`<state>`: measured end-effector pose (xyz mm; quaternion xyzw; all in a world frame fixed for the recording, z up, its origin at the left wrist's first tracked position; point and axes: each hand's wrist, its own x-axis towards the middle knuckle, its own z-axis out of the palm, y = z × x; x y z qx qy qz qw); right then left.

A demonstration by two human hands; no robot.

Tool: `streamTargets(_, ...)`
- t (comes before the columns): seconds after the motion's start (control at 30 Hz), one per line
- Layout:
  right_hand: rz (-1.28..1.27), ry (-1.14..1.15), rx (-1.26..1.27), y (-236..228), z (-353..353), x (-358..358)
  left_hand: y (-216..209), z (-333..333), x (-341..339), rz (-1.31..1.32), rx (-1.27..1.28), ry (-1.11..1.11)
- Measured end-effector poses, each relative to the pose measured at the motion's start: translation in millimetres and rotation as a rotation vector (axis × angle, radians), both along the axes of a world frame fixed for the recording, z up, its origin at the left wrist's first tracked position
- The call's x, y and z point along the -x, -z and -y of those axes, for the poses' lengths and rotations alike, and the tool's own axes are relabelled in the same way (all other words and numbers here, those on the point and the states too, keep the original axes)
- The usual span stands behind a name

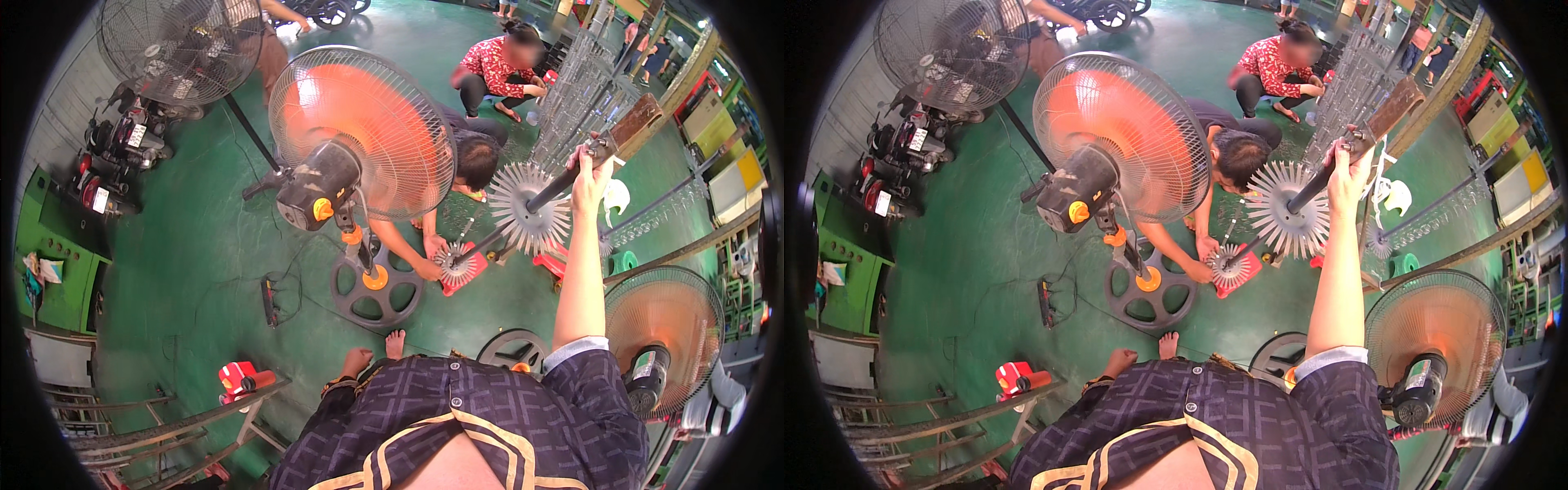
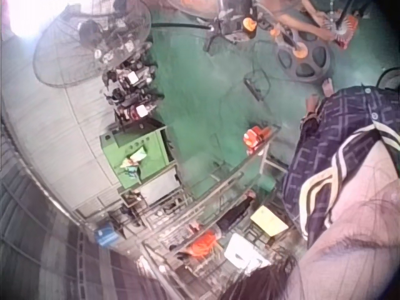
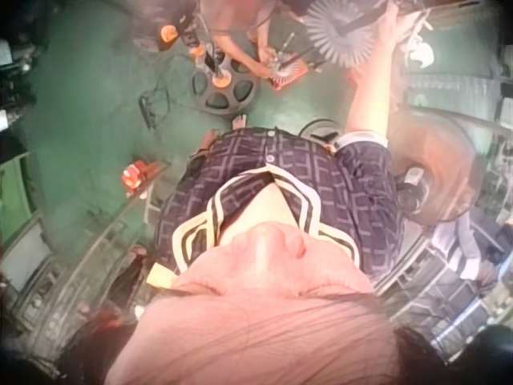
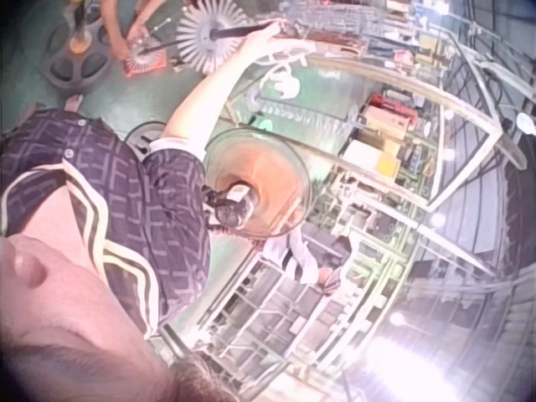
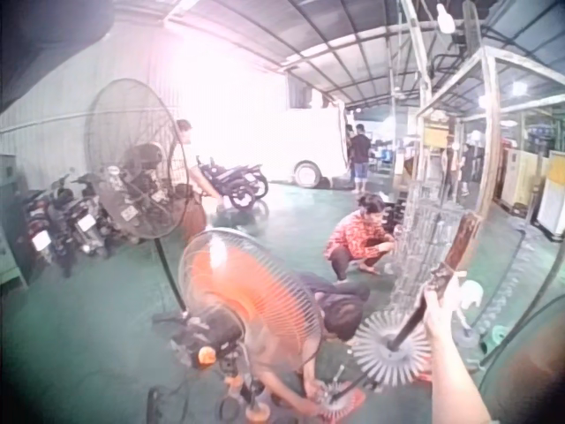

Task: The person picks up a fan blade assembly and walks through a workshop. They then stand at a workbench and repeatedly insert small metal pins into the slots of the fan blade assembly by hand.

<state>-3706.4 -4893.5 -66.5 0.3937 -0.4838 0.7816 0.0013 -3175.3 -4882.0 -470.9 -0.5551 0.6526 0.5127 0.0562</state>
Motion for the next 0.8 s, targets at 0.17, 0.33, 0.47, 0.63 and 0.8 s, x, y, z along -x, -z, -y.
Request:
streamTargets(0.17,-0.011,0.037,0.008,-1,5,-3,13,-2,6,-0.088,0.033,-0.007)
streamTargets(0.33,-0.015,0.013,-0.006,-1,3,-5,20,-8,-3,0.014,0.06,0.081)
streamTargets(0.47,-0.019,0.047,-0.007,3,-3,0,5,-6,2,0.031,0.031,0.058)
streamTargets(0.63,-0.045,0.029,0.001,2,-4,2,5,-4,7,-0.024,0.003,0.025)
streamTargets(0.8,-0.019,0.045,-0.002,5,-1,3,10,-5,6,0.003,0.067,0.084)
